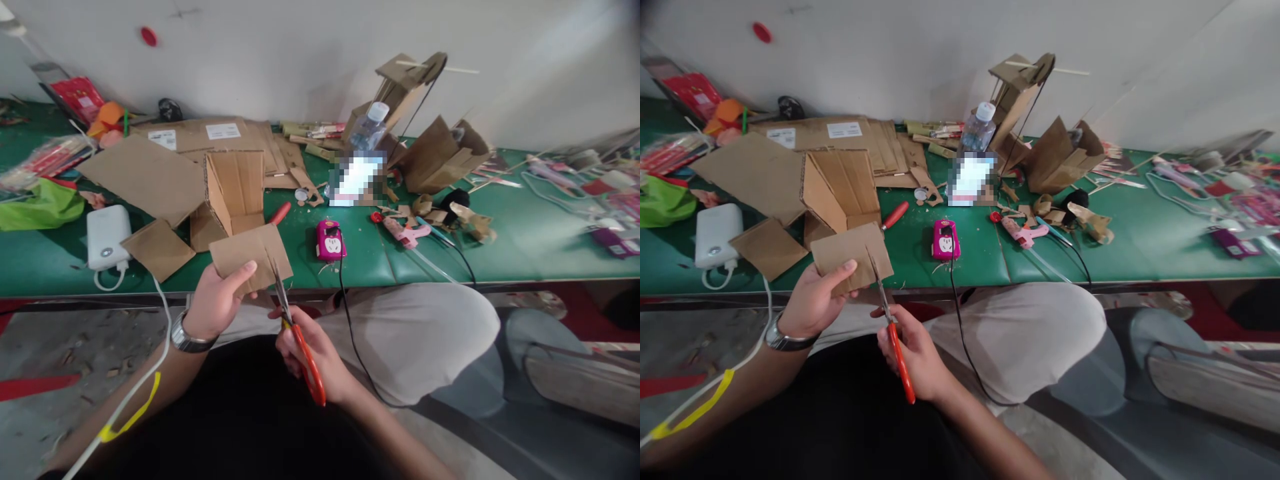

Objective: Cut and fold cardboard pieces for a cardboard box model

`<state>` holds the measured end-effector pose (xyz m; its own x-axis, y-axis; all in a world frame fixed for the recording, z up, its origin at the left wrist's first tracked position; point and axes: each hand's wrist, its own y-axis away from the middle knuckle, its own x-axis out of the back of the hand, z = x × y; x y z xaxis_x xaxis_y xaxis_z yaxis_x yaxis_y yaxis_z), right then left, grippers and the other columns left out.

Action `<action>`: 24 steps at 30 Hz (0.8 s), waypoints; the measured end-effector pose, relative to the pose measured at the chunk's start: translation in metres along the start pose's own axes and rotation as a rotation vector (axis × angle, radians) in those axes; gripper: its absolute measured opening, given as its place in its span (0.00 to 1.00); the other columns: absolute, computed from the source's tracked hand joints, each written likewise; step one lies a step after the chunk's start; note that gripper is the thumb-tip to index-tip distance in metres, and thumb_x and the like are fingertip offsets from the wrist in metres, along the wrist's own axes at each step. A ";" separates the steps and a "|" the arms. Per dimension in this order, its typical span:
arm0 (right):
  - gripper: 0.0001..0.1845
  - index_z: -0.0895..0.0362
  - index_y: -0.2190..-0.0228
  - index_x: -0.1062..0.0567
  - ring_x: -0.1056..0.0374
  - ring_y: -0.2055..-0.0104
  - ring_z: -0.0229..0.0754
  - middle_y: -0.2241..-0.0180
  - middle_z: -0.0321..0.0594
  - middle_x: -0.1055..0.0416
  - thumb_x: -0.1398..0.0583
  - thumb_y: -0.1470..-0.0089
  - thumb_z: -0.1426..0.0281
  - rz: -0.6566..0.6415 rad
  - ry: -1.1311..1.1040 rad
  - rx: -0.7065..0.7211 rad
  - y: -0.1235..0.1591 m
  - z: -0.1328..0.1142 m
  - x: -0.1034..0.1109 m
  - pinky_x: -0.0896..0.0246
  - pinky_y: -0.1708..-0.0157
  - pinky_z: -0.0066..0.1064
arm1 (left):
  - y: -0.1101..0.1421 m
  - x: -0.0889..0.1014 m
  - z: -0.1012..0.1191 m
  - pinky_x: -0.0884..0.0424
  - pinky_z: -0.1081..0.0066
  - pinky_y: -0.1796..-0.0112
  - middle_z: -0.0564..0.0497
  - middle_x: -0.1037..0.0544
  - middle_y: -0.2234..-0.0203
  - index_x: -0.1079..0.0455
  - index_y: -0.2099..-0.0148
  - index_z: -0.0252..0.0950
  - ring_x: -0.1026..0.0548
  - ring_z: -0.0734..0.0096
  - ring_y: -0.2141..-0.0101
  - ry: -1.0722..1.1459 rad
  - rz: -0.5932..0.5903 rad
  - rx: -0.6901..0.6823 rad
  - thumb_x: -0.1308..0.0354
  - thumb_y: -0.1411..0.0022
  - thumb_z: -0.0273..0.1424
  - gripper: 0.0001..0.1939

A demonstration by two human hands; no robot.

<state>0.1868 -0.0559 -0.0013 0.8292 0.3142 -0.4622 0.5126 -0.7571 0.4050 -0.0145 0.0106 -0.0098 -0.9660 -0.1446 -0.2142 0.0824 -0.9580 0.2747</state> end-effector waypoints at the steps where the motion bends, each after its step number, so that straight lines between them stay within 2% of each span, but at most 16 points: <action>1: 0.30 0.53 0.50 0.30 0.49 0.79 0.29 0.75 0.27 0.37 0.33 0.40 0.44 0.013 0.049 0.010 0.000 0.000 0.001 0.54 0.80 0.23 | 0.000 -0.001 0.001 0.22 0.70 0.74 0.44 0.13 0.62 0.20 0.53 0.34 0.16 0.60 0.67 0.015 -0.005 -0.001 0.28 0.40 0.44 0.20; 4: 0.33 0.55 0.46 0.27 0.47 0.78 0.31 0.74 0.29 0.35 0.33 0.40 0.44 0.049 0.084 0.044 0.000 -0.002 0.001 0.54 0.78 0.25 | 0.002 -0.007 0.002 0.24 0.71 0.76 0.45 0.14 0.64 0.20 0.53 0.35 0.16 0.62 0.69 0.067 -0.011 0.041 0.26 0.42 0.44 0.21; 7: 0.33 0.55 0.46 0.26 0.49 0.76 0.32 0.75 0.27 0.40 0.30 0.42 0.47 0.064 -0.008 0.085 -0.001 -0.004 0.001 0.56 0.77 0.26 | 0.006 -0.015 0.003 0.26 0.73 0.77 0.46 0.14 0.65 0.21 0.56 0.34 0.19 0.66 0.72 0.110 -0.019 0.070 0.24 0.46 0.42 0.21; 10: 0.32 0.54 0.45 0.27 0.48 0.75 0.32 0.73 0.28 0.38 0.28 0.43 0.51 0.047 -0.081 0.112 -0.001 -0.003 0.003 0.54 0.76 0.26 | 0.008 -0.019 0.004 0.27 0.73 0.78 0.45 0.14 0.65 0.21 0.57 0.34 0.19 0.65 0.72 0.115 -0.035 0.067 0.24 0.46 0.41 0.20; 14: 0.31 0.51 0.45 0.29 0.42 0.75 0.31 0.67 0.32 0.29 0.26 0.44 0.57 0.048 -0.166 0.145 -0.001 0.003 0.009 0.48 0.74 0.26 | 0.008 -0.019 0.003 0.27 0.73 0.78 0.45 0.15 0.66 0.20 0.57 0.33 0.19 0.65 0.71 0.109 -0.026 0.073 0.24 0.46 0.40 0.19; 17: 0.30 0.54 0.44 0.26 0.39 0.75 0.32 0.65 0.37 0.26 0.27 0.43 0.56 0.100 -0.165 0.161 -0.001 0.006 0.012 0.46 0.74 0.27 | 0.007 -0.017 0.001 0.25 0.73 0.77 0.44 0.14 0.64 0.19 0.57 0.33 0.18 0.65 0.69 0.102 -0.041 0.078 0.24 0.47 0.40 0.20; 24: 0.32 0.53 0.41 0.21 0.40 0.75 0.32 0.65 0.37 0.27 0.26 0.45 0.58 0.153 -0.202 0.157 -0.002 0.005 0.011 0.46 0.74 0.28 | 0.008 -0.015 -0.004 0.24 0.73 0.75 0.43 0.13 0.60 0.18 0.54 0.33 0.17 0.63 0.66 0.050 -0.075 0.053 0.26 0.42 0.41 0.19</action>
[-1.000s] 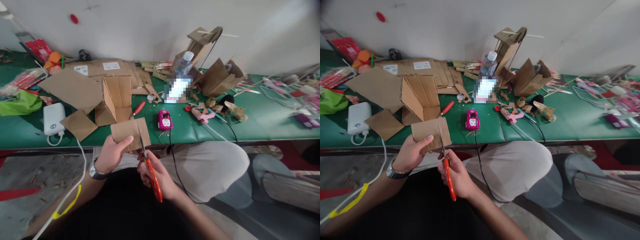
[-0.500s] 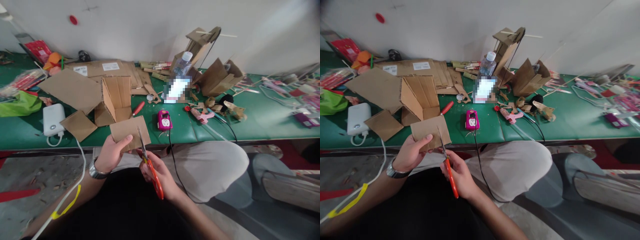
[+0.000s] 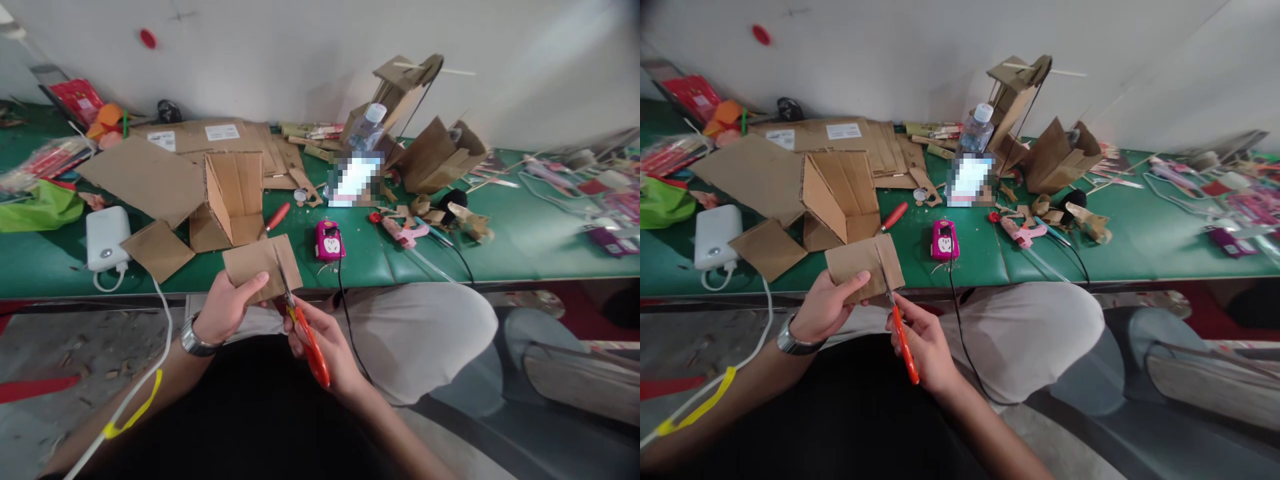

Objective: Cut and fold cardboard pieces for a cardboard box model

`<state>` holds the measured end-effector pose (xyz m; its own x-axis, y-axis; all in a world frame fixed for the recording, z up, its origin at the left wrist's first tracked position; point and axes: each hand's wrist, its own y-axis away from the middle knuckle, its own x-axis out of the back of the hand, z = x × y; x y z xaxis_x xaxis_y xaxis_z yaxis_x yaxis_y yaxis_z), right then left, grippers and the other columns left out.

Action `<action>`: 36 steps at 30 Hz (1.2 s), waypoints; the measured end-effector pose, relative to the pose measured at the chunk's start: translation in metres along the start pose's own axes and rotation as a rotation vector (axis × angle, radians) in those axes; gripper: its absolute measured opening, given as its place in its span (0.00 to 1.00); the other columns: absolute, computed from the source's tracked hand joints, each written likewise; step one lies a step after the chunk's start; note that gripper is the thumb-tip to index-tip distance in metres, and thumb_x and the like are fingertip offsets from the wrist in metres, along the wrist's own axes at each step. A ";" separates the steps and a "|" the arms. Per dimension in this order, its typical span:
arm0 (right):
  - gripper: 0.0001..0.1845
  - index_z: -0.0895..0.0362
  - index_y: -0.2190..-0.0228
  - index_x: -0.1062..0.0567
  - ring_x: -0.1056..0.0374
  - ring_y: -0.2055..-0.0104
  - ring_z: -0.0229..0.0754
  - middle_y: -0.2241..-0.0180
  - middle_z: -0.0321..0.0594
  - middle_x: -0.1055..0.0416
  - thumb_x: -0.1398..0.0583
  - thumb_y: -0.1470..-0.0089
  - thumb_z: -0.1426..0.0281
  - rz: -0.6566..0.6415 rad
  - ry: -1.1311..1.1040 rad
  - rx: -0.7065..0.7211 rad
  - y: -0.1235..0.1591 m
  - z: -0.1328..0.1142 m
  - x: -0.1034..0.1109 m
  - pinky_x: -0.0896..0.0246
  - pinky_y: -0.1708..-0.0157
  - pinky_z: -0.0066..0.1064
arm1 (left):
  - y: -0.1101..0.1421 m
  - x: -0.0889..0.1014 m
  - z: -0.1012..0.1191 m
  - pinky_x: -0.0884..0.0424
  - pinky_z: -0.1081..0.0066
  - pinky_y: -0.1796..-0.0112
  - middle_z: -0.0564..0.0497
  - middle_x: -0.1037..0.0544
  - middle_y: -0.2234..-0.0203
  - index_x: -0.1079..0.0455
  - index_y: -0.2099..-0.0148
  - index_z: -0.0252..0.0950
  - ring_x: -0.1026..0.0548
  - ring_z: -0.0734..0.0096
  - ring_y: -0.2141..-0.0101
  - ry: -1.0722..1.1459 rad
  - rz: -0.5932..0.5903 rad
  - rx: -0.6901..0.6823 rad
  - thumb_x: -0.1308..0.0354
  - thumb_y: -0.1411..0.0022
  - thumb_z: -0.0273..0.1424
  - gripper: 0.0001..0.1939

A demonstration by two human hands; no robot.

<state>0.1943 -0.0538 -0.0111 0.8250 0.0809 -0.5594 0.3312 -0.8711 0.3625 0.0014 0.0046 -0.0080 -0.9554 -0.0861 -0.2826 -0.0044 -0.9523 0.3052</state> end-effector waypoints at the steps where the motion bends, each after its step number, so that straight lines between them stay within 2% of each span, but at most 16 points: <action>1: 0.31 0.53 0.41 0.21 0.40 0.75 0.32 0.65 0.37 0.27 0.26 0.44 0.59 0.000 -0.006 -0.008 0.000 0.000 0.000 0.47 0.75 0.28 | 0.000 0.000 0.000 0.24 0.73 0.75 0.43 0.13 0.60 0.18 0.54 0.33 0.17 0.63 0.66 0.010 0.000 -0.002 0.25 0.42 0.40 0.19; 5: 0.29 0.52 0.41 0.20 0.41 0.75 0.31 0.65 0.36 0.28 0.27 0.43 0.60 -0.005 -0.006 -0.007 -0.002 0.001 0.001 0.46 0.75 0.27 | -0.001 -0.001 0.002 0.24 0.73 0.77 0.45 0.14 0.66 0.19 0.56 0.33 0.19 0.67 0.73 0.066 -0.015 0.031 0.25 0.44 0.40 0.19; 8: 0.29 0.52 0.41 0.20 0.41 0.75 0.31 0.66 0.36 0.29 0.27 0.43 0.60 -0.005 -0.007 -0.012 -0.003 0.000 0.002 0.46 0.75 0.27 | -0.001 -0.001 0.003 0.28 0.74 0.81 0.47 0.16 0.73 0.20 0.60 0.32 0.23 0.72 0.80 0.077 -0.023 0.047 0.25 0.44 0.41 0.18; 11: 0.30 0.52 0.41 0.21 0.41 0.75 0.31 0.66 0.35 0.29 0.27 0.43 0.60 0.002 -0.008 -0.015 -0.004 0.002 0.003 0.47 0.75 0.27 | -0.001 0.000 0.003 0.32 0.74 0.83 0.49 0.19 0.76 0.22 0.63 0.32 0.26 0.74 0.84 0.041 -0.041 0.040 0.25 0.44 0.42 0.18; 17: 0.29 0.53 0.43 0.20 0.42 0.76 0.31 0.68 0.34 0.31 0.27 0.43 0.59 -0.003 -0.015 -0.005 -0.007 0.006 0.004 0.50 0.75 0.27 | -0.003 0.002 0.002 0.31 0.74 0.82 0.49 0.21 0.78 0.22 0.63 0.31 0.27 0.73 0.83 -0.016 -0.079 0.039 0.26 0.42 0.43 0.19; 27: 0.33 0.53 0.44 0.22 0.44 0.74 0.34 0.72 0.31 0.33 0.25 0.47 0.55 -0.003 0.060 0.057 -0.006 0.002 0.007 0.49 0.73 0.29 | -0.001 0.004 0.011 0.30 0.74 0.81 0.50 0.18 0.73 0.24 0.60 0.32 0.24 0.72 0.82 0.124 -0.123 0.040 0.26 0.45 0.35 0.15; 31: 0.32 0.51 0.45 0.23 0.45 0.73 0.35 0.69 0.33 0.33 0.25 0.47 0.55 -0.002 0.080 0.083 -0.003 0.001 0.008 0.48 0.73 0.30 | 0.002 0.002 0.010 0.31 0.74 0.81 0.50 0.18 0.73 0.24 0.59 0.33 0.22 0.71 0.81 0.109 -0.147 0.021 0.26 0.43 0.36 0.16; 34: 0.31 0.52 0.45 0.24 0.45 0.73 0.35 0.67 0.34 0.33 0.26 0.46 0.55 -0.002 0.101 0.075 0.000 0.000 0.007 0.49 0.74 0.29 | 0.001 0.001 0.008 0.30 0.74 0.80 0.50 0.18 0.71 0.23 0.59 0.33 0.22 0.71 0.80 0.136 -0.104 -0.004 0.25 0.42 0.38 0.16; 36: 0.29 0.52 0.47 0.24 0.47 0.73 0.34 0.67 0.33 0.34 0.26 0.45 0.56 -0.012 0.120 0.041 0.003 0.000 0.008 0.50 0.75 0.28 | -0.002 0.004 0.008 0.29 0.73 0.78 0.49 0.17 0.70 0.22 0.58 0.35 0.22 0.71 0.78 0.162 -0.047 -0.080 0.27 0.39 0.39 0.14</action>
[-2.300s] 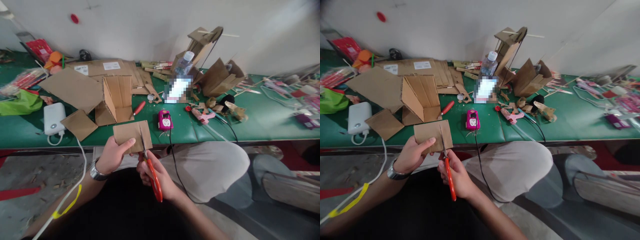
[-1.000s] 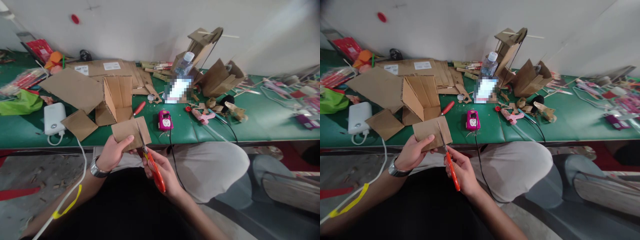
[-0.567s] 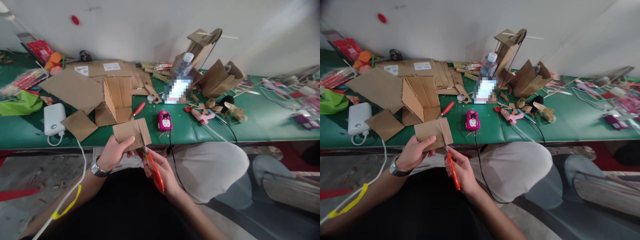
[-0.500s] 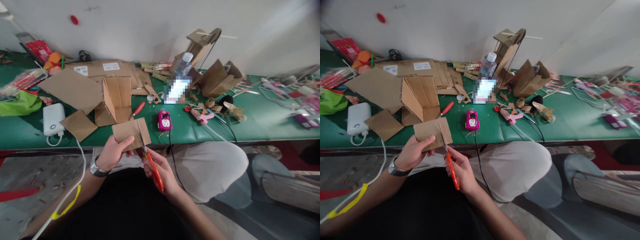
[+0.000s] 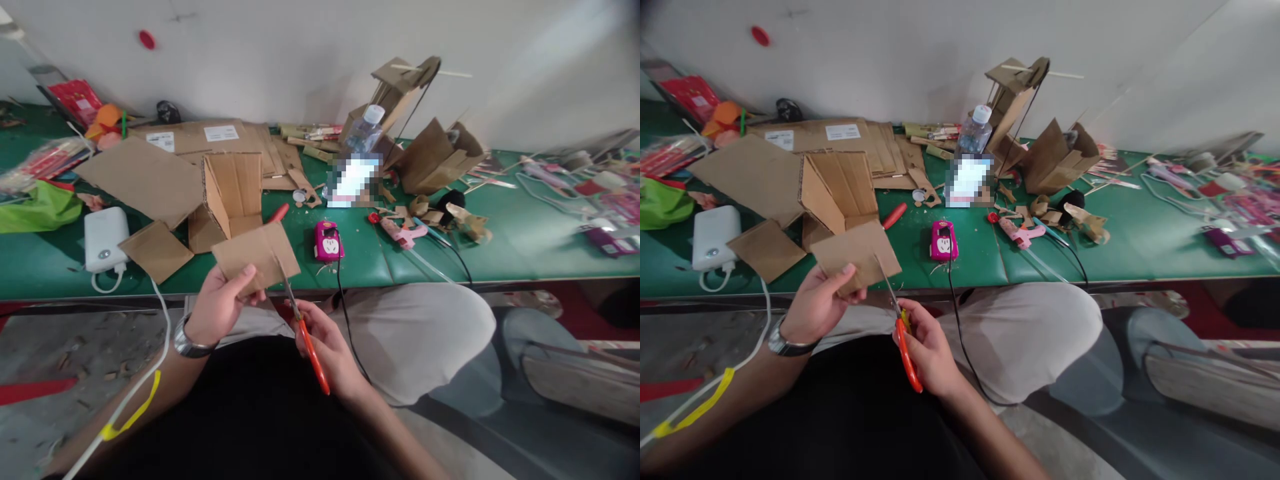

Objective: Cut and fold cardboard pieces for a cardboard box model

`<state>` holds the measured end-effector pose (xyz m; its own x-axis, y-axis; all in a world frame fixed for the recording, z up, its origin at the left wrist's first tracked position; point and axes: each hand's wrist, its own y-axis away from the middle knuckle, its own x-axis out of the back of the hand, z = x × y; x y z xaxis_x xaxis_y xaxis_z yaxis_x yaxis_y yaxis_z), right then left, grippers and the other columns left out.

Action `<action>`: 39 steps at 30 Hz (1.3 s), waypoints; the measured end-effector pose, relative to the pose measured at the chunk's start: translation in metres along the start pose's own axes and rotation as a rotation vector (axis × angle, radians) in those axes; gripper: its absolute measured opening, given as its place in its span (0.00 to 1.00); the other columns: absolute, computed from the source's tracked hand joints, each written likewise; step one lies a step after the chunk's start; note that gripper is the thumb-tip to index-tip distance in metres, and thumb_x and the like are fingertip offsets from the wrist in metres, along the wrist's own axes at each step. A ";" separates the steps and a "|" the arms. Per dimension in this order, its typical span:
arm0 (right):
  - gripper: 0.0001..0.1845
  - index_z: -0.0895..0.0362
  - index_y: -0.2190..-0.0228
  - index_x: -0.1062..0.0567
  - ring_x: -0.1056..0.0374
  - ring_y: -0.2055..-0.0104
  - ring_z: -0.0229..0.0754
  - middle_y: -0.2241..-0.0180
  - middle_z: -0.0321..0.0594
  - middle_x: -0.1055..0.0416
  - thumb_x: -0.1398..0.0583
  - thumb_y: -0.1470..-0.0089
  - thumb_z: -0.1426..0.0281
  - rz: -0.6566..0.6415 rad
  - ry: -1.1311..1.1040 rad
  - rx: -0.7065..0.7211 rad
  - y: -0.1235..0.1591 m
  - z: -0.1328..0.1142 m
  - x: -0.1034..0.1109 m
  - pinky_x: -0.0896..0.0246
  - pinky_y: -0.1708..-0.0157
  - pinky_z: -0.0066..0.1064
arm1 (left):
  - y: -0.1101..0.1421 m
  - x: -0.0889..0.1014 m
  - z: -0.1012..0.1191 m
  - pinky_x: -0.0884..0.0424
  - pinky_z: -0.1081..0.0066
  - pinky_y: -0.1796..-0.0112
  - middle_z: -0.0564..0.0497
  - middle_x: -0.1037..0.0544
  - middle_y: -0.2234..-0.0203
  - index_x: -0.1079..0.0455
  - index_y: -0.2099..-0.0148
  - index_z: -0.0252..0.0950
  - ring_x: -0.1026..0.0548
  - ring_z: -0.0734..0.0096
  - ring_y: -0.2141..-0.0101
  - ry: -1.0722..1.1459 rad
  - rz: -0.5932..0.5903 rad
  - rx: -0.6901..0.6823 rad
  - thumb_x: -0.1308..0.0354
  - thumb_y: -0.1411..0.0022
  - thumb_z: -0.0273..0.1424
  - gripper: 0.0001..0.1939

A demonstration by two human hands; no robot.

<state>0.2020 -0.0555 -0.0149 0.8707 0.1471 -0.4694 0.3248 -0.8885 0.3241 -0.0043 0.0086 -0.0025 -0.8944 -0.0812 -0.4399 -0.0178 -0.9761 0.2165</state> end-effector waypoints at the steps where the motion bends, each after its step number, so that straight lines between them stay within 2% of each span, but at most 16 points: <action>1: 0.28 0.53 0.48 0.24 0.47 0.73 0.33 0.67 0.33 0.35 0.25 0.46 0.56 -0.008 0.012 -0.016 0.002 0.001 0.001 0.51 0.75 0.28 | -0.002 0.002 0.001 0.28 0.73 0.77 0.49 0.17 0.69 0.21 0.58 0.36 0.21 0.71 0.75 -0.013 0.015 -0.061 0.28 0.37 0.39 0.13; 3: 0.27 0.53 0.51 0.25 0.48 0.74 0.32 0.68 0.31 0.36 0.24 0.47 0.56 -0.012 0.020 -0.030 0.005 0.006 0.006 0.52 0.76 0.26 | -0.006 0.009 0.004 0.25 0.71 0.71 0.48 0.17 0.65 0.19 0.56 0.38 0.20 0.69 0.69 -0.120 0.003 -0.209 0.31 0.33 0.38 0.09; 6: 0.25 0.51 0.53 0.28 0.50 0.77 0.30 0.70 0.28 0.38 0.27 0.44 0.54 -0.011 -0.027 0.009 0.010 0.016 0.012 0.54 0.79 0.24 | -0.008 0.017 0.010 0.22 0.66 0.56 0.46 0.18 0.55 0.16 0.52 0.42 0.19 0.65 0.56 -0.422 -0.065 -0.477 0.33 0.32 0.33 0.08; 8: 0.24 0.50 0.52 0.31 0.46 0.79 0.29 0.69 0.29 0.34 0.30 0.40 0.52 -0.008 -0.062 0.090 0.010 0.020 0.015 0.52 0.80 0.24 | -0.007 0.019 0.011 0.24 0.62 0.47 0.45 0.20 0.50 0.16 0.50 0.45 0.21 0.61 0.49 -0.616 -0.111 -0.614 0.31 0.34 0.31 0.10; 10: 0.24 0.50 0.52 0.34 0.39 0.80 0.31 0.66 0.32 0.28 0.32 0.38 0.51 0.007 -0.068 0.175 0.007 0.019 0.014 0.45 0.80 0.26 | -0.004 0.018 0.008 0.26 0.58 0.44 0.46 0.22 0.48 0.15 0.52 0.46 0.23 0.58 0.46 -0.748 -0.158 -0.673 0.29 0.36 0.33 0.10; 13: 0.25 0.49 0.53 0.37 0.33 0.80 0.35 0.69 0.31 0.27 0.31 0.39 0.53 0.069 -0.036 0.214 0.001 0.008 0.009 0.39 0.78 0.29 | 0.000 0.012 0.001 0.23 0.58 0.49 0.47 0.23 0.46 0.15 0.57 0.48 0.23 0.57 0.48 -0.769 -0.174 -0.587 0.29 0.36 0.38 0.06; 16: 0.27 0.49 0.56 0.39 0.34 0.80 0.35 0.75 0.25 0.31 0.27 0.44 0.58 0.112 0.028 0.156 -0.004 -0.005 0.003 0.40 0.78 0.27 | 0.001 0.009 -0.005 0.22 0.57 0.49 0.46 0.22 0.46 0.15 0.58 0.47 0.23 0.55 0.47 -0.737 -0.179 -0.489 0.30 0.35 0.40 0.06; 18: 0.28 0.49 0.56 0.39 0.36 0.80 0.34 0.76 0.23 0.33 0.27 0.45 0.60 0.135 0.067 0.129 -0.005 -0.012 0.001 0.42 0.78 0.26 | 0.002 0.010 -0.009 0.25 0.54 0.44 0.45 0.24 0.42 0.17 0.48 0.48 0.24 0.52 0.44 -0.711 -0.188 -0.527 0.27 0.39 0.40 0.16; 20: 0.26 0.49 0.57 0.38 0.38 0.79 0.33 0.76 0.23 0.34 0.27 0.46 0.62 0.166 0.096 0.129 -0.007 -0.016 -0.001 0.44 0.78 0.26 | 0.003 0.011 -0.014 0.25 0.55 0.45 0.42 0.25 0.39 0.25 0.35 0.47 0.24 0.53 0.45 -0.567 -0.133 -0.500 0.26 0.40 0.41 0.31; 23: 0.25 0.49 0.57 0.36 0.41 0.79 0.32 0.75 0.23 0.37 0.28 0.46 0.62 0.196 0.138 0.138 -0.011 -0.019 0.000 0.45 0.77 0.25 | 0.007 0.010 -0.024 0.21 0.63 0.59 0.40 0.20 0.45 0.30 0.32 0.43 0.20 0.59 0.55 -0.167 -0.056 -0.159 0.40 0.29 0.52 0.30; 25: 0.24 0.50 0.57 0.35 0.42 0.78 0.31 0.74 0.23 0.38 0.28 0.47 0.63 0.207 0.175 0.157 -0.014 -0.020 0.001 0.45 0.76 0.26 | 0.012 0.008 -0.032 0.23 0.66 0.70 0.39 0.17 0.55 0.25 0.39 0.38 0.19 0.59 0.64 0.032 -0.114 0.083 0.48 0.29 0.61 0.35; 26: 0.24 0.50 0.57 0.35 0.42 0.77 0.32 0.73 0.24 0.38 0.28 0.47 0.62 0.206 0.195 0.166 -0.015 -0.020 0.002 0.45 0.76 0.26 | 0.015 0.006 -0.034 0.25 0.67 0.74 0.40 0.17 0.60 0.24 0.43 0.36 0.19 0.60 0.68 0.075 -0.158 0.165 0.46 0.32 0.63 0.37; 28: 0.24 0.50 0.57 0.34 0.42 0.76 0.32 0.72 0.25 0.36 0.27 0.47 0.61 0.196 0.219 0.166 -0.016 -0.019 0.003 0.45 0.76 0.27 | 0.019 0.003 -0.037 0.28 0.69 0.78 0.43 0.18 0.67 0.24 0.49 0.33 0.20 0.63 0.74 0.062 -0.198 0.247 0.33 0.38 0.57 0.32; 30: 0.24 0.49 0.55 0.34 0.42 0.77 0.32 0.71 0.26 0.35 0.28 0.46 0.59 0.185 0.205 0.152 -0.015 -0.017 0.004 0.46 0.76 0.26 | 0.021 0.000 -0.034 0.28 0.72 0.80 0.46 0.18 0.69 0.24 0.53 0.32 0.21 0.66 0.77 0.019 -0.164 0.270 0.25 0.42 0.46 0.25; 35: 0.24 0.50 0.52 0.32 0.43 0.77 0.30 0.68 0.30 0.30 0.30 0.42 0.55 0.132 0.115 0.082 -0.009 -0.009 0.005 0.50 0.76 0.25 | 0.015 -0.006 -0.017 0.29 0.74 0.81 0.48 0.19 0.70 0.25 0.53 0.32 0.22 0.69 0.79 0.056 -0.030 0.208 0.24 0.43 0.41 0.23; 39: 0.26 0.51 0.54 0.32 0.42 0.77 0.30 0.71 0.28 0.32 0.27 0.45 0.55 0.163 0.037 0.085 -0.009 -0.007 0.002 0.47 0.76 0.24 | 0.013 -0.010 -0.013 0.29 0.74 0.82 0.48 0.19 0.71 0.25 0.55 0.33 0.22 0.69 0.80 0.060 -0.064 0.233 0.24 0.44 0.39 0.21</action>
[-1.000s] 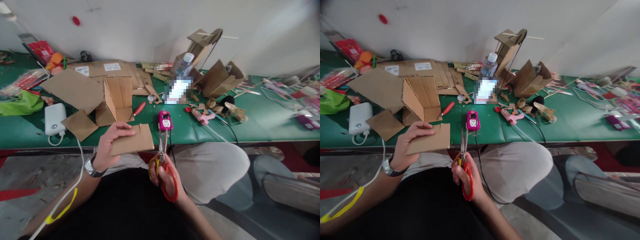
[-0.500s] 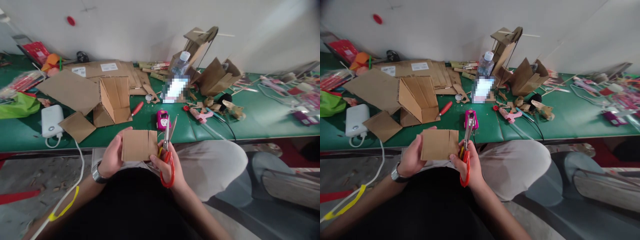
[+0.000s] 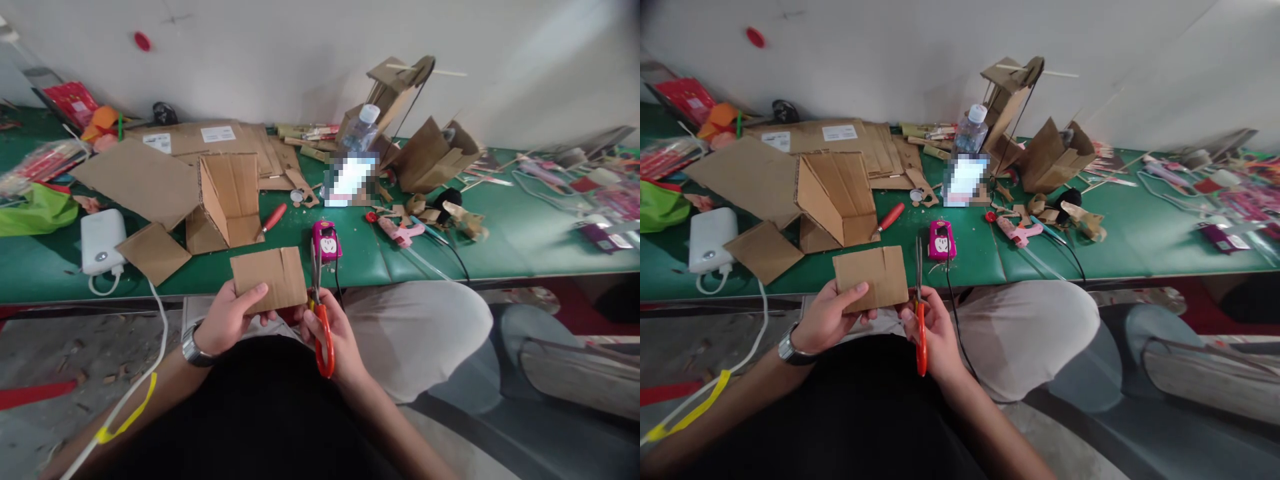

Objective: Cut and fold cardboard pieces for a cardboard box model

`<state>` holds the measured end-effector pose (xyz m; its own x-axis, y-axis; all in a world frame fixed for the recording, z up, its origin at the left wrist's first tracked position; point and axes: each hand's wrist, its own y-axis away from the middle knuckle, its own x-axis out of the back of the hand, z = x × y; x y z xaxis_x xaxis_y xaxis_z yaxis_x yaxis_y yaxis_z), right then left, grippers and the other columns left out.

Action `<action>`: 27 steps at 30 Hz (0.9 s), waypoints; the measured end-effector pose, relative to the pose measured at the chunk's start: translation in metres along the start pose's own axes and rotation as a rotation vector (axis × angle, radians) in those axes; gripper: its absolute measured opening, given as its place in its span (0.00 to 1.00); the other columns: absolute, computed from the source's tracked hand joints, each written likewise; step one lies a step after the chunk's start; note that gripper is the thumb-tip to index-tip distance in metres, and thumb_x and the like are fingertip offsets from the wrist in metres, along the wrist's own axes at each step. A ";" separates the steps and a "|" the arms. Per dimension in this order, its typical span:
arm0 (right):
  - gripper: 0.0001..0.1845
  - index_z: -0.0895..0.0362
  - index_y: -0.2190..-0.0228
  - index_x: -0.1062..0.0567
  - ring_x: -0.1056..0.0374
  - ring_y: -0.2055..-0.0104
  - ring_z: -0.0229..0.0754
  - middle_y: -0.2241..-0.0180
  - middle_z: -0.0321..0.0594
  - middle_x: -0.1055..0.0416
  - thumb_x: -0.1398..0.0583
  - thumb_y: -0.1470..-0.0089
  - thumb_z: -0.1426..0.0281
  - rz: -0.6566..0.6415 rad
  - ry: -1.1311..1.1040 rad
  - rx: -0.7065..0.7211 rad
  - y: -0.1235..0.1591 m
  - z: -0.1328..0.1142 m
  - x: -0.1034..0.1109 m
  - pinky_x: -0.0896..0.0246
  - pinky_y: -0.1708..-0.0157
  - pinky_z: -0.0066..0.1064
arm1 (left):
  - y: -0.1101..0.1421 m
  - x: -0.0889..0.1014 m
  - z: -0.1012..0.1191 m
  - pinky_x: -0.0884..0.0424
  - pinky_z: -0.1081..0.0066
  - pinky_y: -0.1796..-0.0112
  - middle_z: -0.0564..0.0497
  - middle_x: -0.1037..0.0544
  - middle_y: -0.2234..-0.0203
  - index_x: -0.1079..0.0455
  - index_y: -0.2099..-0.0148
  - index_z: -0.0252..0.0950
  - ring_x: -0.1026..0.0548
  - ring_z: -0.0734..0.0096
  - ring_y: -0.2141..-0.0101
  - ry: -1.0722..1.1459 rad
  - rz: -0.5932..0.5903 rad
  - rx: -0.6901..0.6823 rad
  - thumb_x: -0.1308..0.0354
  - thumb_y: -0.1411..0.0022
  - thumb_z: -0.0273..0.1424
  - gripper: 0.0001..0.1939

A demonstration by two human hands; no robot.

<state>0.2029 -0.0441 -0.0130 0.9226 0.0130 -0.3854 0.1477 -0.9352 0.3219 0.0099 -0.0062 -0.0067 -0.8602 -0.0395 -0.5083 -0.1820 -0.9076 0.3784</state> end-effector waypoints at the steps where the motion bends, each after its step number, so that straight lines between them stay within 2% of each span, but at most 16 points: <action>1: 0.26 0.50 0.54 0.32 0.42 0.77 0.30 0.72 0.27 0.33 0.27 0.45 0.55 0.025 -0.013 0.006 -0.001 -0.001 -0.001 0.47 0.76 0.24 | 0.000 -0.001 -0.002 0.29 0.73 0.82 0.47 0.19 0.71 0.25 0.55 0.33 0.22 0.69 0.80 -0.010 -0.024 0.016 0.25 0.43 0.39 0.20; 4: 0.26 0.50 0.55 0.32 0.44 0.78 0.30 0.75 0.24 0.36 0.26 0.47 0.58 0.068 -0.008 0.020 -0.005 -0.003 -0.004 0.49 0.78 0.24 | 0.002 -0.002 -0.008 0.28 0.72 0.82 0.46 0.19 0.72 0.25 0.57 0.33 0.22 0.67 0.80 -0.051 -0.072 0.036 0.26 0.41 0.40 0.18; 10: 0.24 0.51 0.58 0.31 0.46 0.79 0.31 0.76 0.24 0.37 0.25 0.49 0.63 0.061 0.031 0.033 -0.011 -0.003 -0.005 0.51 0.78 0.24 | 0.004 -0.001 -0.012 0.27 0.71 0.80 0.46 0.18 0.71 0.24 0.57 0.33 0.22 0.68 0.79 -0.110 -0.067 -0.001 0.27 0.40 0.42 0.18; 16: 0.23 0.51 0.57 0.30 0.50 0.79 0.30 0.77 0.24 0.40 0.26 0.47 0.61 0.085 0.051 0.073 -0.013 -0.001 -0.006 0.55 0.79 0.24 | 0.005 0.000 -0.014 0.26 0.70 0.79 0.43 0.16 0.67 0.23 0.54 0.32 0.21 0.66 0.78 -0.211 -0.034 -0.032 0.28 0.39 0.44 0.21; 19: 0.23 0.50 0.56 0.30 0.50 0.79 0.31 0.77 0.23 0.41 0.27 0.45 0.59 0.086 0.045 0.080 -0.013 0.002 -0.004 0.55 0.78 0.25 | 0.004 0.002 -0.015 0.26 0.70 0.79 0.44 0.16 0.70 0.23 0.55 0.32 0.21 0.66 0.78 -0.202 -0.002 -0.037 0.28 0.39 0.44 0.20; 24: 0.21 0.50 0.53 0.31 0.47 0.78 0.31 0.74 0.25 0.39 0.30 0.40 0.57 -0.015 0.013 0.011 -0.005 0.009 0.003 0.54 0.76 0.26 | -0.003 0.003 -0.002 0.28 0.73 0.80 0.48 0.18 0.73 0.24 0.57 0.32 0.21 0.68 0.78 -0.024 0.165 -0.091 0.24 0.44 0.40 0.20; 27: 0.20 0.50 0.52 0.29 0.44 0.75 0.32 0.69 0.29 0.34 0.29 0.41 0.60 -0.120 -0.001 -0.050 0.002 0.011 0.006 0.50 0.73 0.27 | -0.011 0.005 0.010 0.28 0.75 0.79 0.50 0.19 0.74 0.25 0.59 0.32 0.20 0.70 0.77 0.036 0.189 -0.157 0.25 0.43 0.38 0.17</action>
<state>0.2050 -0.0495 -0.0245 0.8970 0.1235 -0.4244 0.2748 -0.9080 0.3164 0.0031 0.0075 -0.0051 -0.8539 -0.2270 -0.4684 0.0591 -0.9364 0.3460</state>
